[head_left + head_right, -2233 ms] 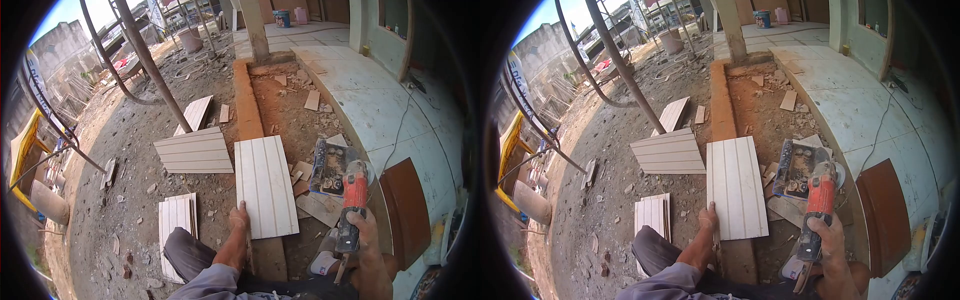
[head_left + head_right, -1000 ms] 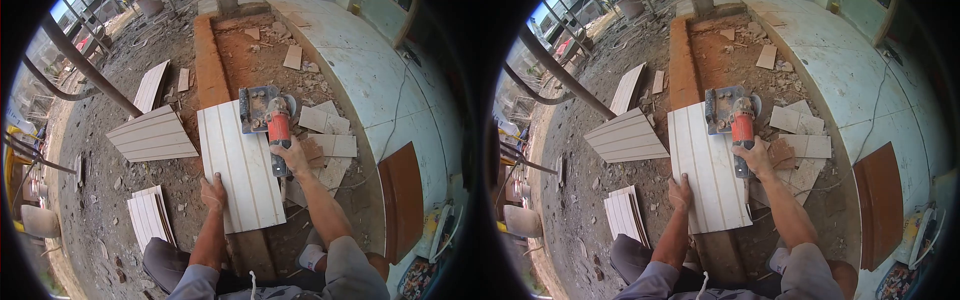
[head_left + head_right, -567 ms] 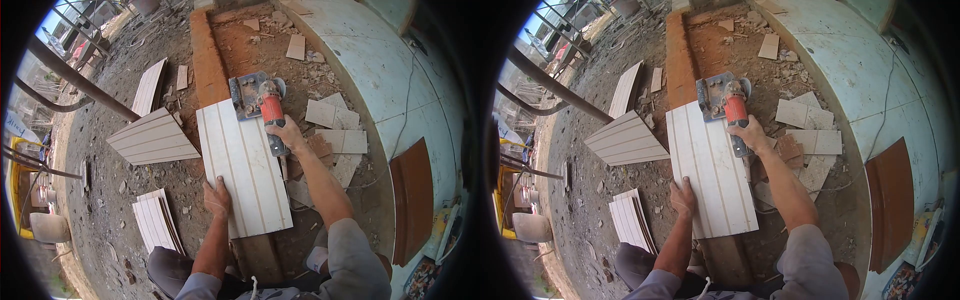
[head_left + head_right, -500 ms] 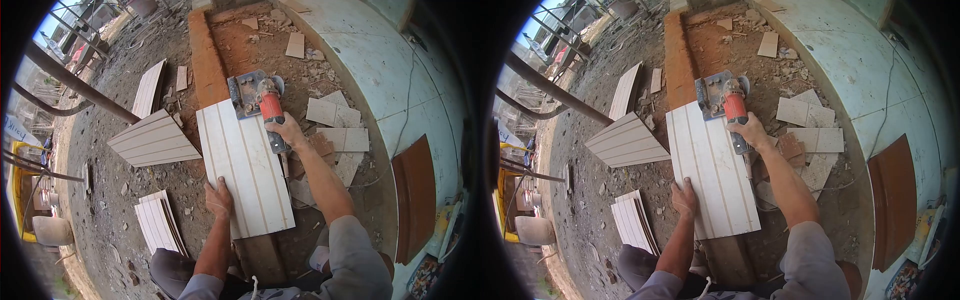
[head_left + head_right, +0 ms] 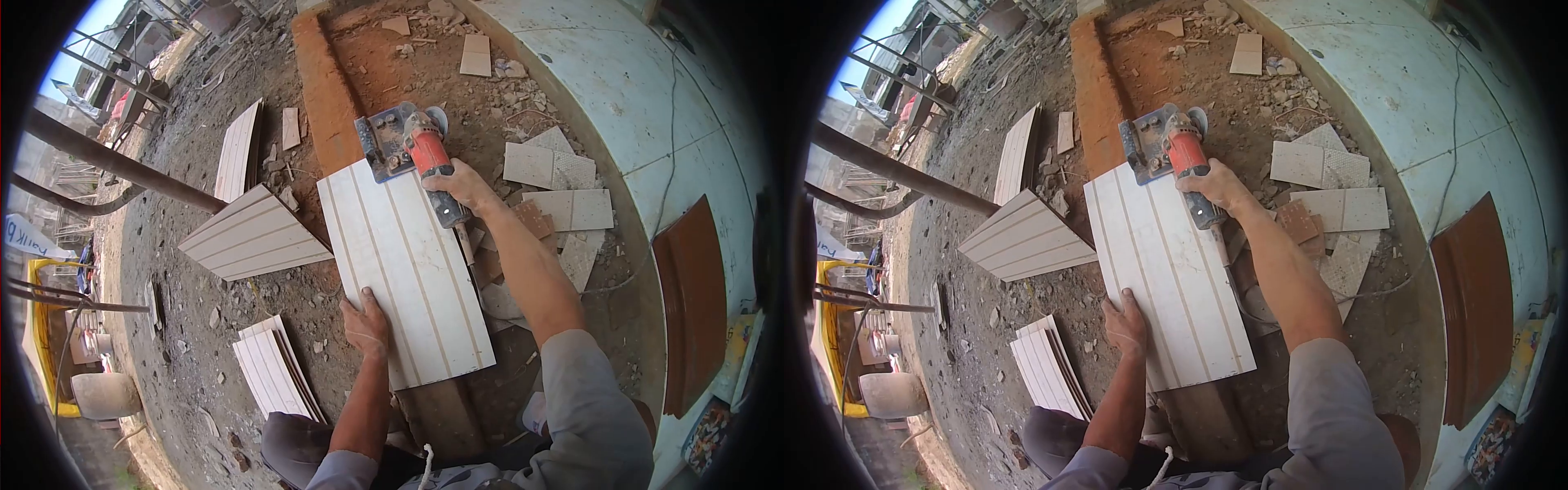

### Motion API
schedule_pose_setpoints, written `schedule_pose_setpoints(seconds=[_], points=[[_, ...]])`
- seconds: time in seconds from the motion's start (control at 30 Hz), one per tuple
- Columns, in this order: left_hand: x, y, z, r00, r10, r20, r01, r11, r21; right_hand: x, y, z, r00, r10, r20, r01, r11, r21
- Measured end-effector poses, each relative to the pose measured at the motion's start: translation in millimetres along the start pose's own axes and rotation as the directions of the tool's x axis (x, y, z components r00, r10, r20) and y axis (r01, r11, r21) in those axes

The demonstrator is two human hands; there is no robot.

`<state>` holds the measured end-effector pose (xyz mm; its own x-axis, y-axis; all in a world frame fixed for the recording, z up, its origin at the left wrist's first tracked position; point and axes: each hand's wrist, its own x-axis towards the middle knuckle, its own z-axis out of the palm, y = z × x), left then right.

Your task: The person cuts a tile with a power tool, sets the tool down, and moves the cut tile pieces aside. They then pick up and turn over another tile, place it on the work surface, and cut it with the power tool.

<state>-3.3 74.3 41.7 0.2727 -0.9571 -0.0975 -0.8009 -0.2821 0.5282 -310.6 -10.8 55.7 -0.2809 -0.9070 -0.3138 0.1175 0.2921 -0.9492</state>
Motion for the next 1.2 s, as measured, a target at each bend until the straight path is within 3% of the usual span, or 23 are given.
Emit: schedule_pose_setpoints(seconds=[0.23,0.33,0.47,0.57,0.63,0.83,0.9,0.97,1.07,1.2], points=[[-0.6,0.9,-0.6,1.000,-0.006,-0.011,0.006,1.000,0.028,2.1,2.8,4.2,0.998,0.058,-0.032,-0.059,0.998,-0.030],[0.5,-3.0,3.7,1.000,-0.018,0.008,0.018,0.999,0.040,-13.6,9.8,8.0,0.990,0.051,-0.129,-0.072,0.984,-0.162],[0.6,-3.6,3.6,1.000,-0.030,0.006,0.030,0.998,0.060,-31.8,4.5,17.9,0.987,0.121,-0.111,-0.115,0.992,0.058],[-2.5,-0.1,1.2,0.999,-0.042,0.033,0.041,0.999,0.020,-30.6,-2.0,25.1,0.960,0.145,-0.238,-0.185,0.970,-0.158],[-5.7,2.3,2.6,1.000,0.007,0.007,-0.007,0.999,0.037,-30.5,-6.6,28.2,0.950,0.154,-0.273,-0.203,0.965,-0.163],[-7.2,-1.4,7.8,0.999,0.040,-0.025,-0.039,0.999,0.033,-12.8,-14.7,32.4,0.952,0.167,-0.256,-0.231,0.942,-0.245],[-2.4,-4.3,11.7,0.995,0.084,-0.052,-0.083,0.996,0.024,-4.8,-14.3,30.9,0.953,0.175,-0.246,-0.231,0.947,-0.223],[-11.1,13.4,2.7,1.000,0.003,0.028,-0.004,1.000,0.018,-9.1,-25.6,26.4,0.959,0.183,-0.218,-0.235,0.941,-0.245],[-3.3,-5.8,10.9,1.000,0.002,0.013,-0.002,1.000,-0.013,0.0,-23.8,28.4,0.967,0.170,-0.189,-0.209,0.955,-0.211],[-0.8,-13.3,13.8,0.999,0.052,0.011,-0.052,0.998,-0.021,15.5,-22.7,39.8,0.957,0.177,-0.230,-0.219,0.961,-0.172]])
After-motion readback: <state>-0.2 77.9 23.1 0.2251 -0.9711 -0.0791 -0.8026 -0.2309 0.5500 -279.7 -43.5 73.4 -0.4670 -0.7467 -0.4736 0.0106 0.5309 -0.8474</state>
